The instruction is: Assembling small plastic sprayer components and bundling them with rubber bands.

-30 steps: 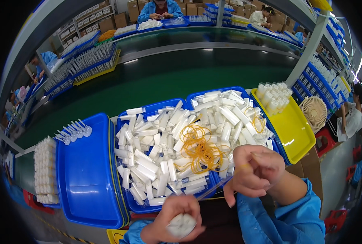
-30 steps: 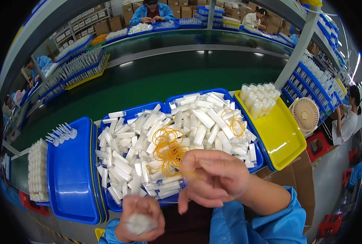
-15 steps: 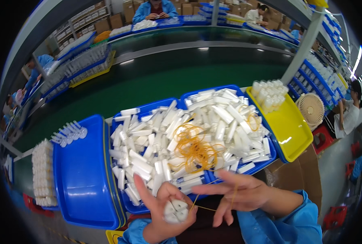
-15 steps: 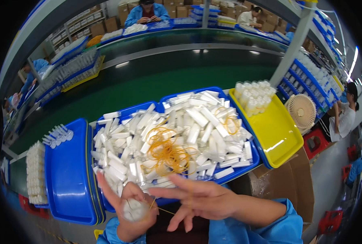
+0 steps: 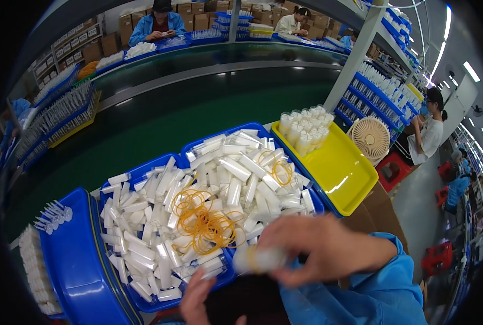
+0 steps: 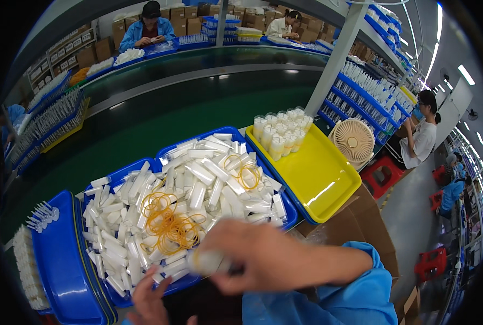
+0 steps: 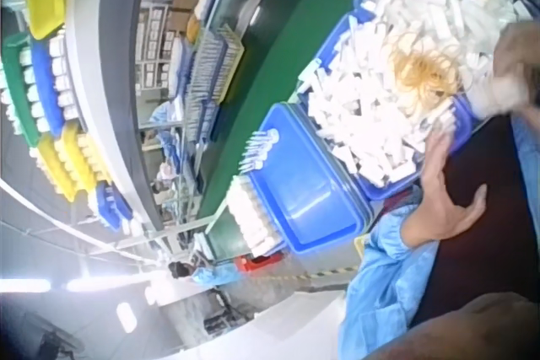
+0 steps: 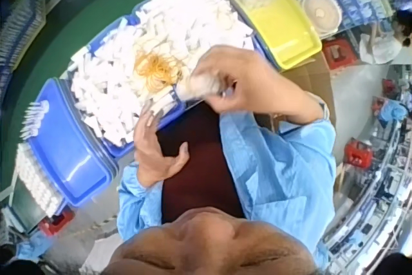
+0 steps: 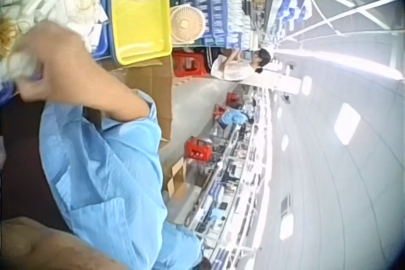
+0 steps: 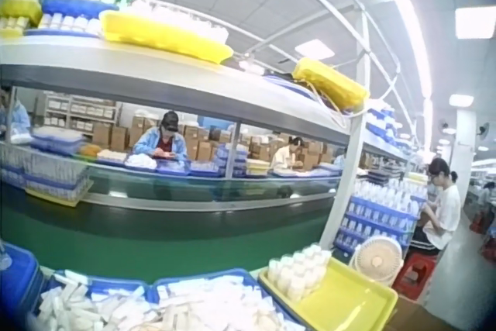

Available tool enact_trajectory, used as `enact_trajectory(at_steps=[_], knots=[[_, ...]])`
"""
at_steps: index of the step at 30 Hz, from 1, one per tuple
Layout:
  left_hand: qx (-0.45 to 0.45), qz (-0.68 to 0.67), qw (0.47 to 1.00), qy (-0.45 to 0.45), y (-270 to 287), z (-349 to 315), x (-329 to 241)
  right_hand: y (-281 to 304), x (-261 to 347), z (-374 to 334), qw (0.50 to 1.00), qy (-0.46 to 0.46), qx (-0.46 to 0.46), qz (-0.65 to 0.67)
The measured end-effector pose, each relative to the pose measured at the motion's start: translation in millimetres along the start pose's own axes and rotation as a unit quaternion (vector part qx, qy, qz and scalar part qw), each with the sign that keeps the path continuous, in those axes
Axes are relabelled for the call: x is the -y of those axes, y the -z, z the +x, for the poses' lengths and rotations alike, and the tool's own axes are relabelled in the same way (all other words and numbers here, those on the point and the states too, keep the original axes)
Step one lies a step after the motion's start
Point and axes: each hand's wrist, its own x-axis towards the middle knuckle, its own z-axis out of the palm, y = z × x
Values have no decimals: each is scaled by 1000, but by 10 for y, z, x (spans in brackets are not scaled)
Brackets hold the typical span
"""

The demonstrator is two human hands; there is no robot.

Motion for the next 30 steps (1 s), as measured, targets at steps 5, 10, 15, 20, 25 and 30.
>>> enact_trajectory(at_steps=[5, 10, 15, 20, 25, 30], knots=[[-227, -17, 967, -114, 389, -467, -35, 1163, -830, 54, 855, -190, -292, -385], [-194, 188, 962, -30, 1042, -584, -13, 1760, -1763, -89, 776, -351, -316, -418], [-132, 446, 881, 83, 1783, -656, 76, 1661, -2281, 149, 820, -401, -265, -311], [-115, 532, 837, 48, 2336, -727, 411, 1557, -2681, 213, 846, -397, -237, -264], [-74, 532, 843, -24, 2417, -244, 656, 1784, -3088, -180, 870, -351, -291, -186], [-55, 608, 791, -34, 2555, 25, 866, 1559, -2495, 105, 834, -111, -258, -476]])
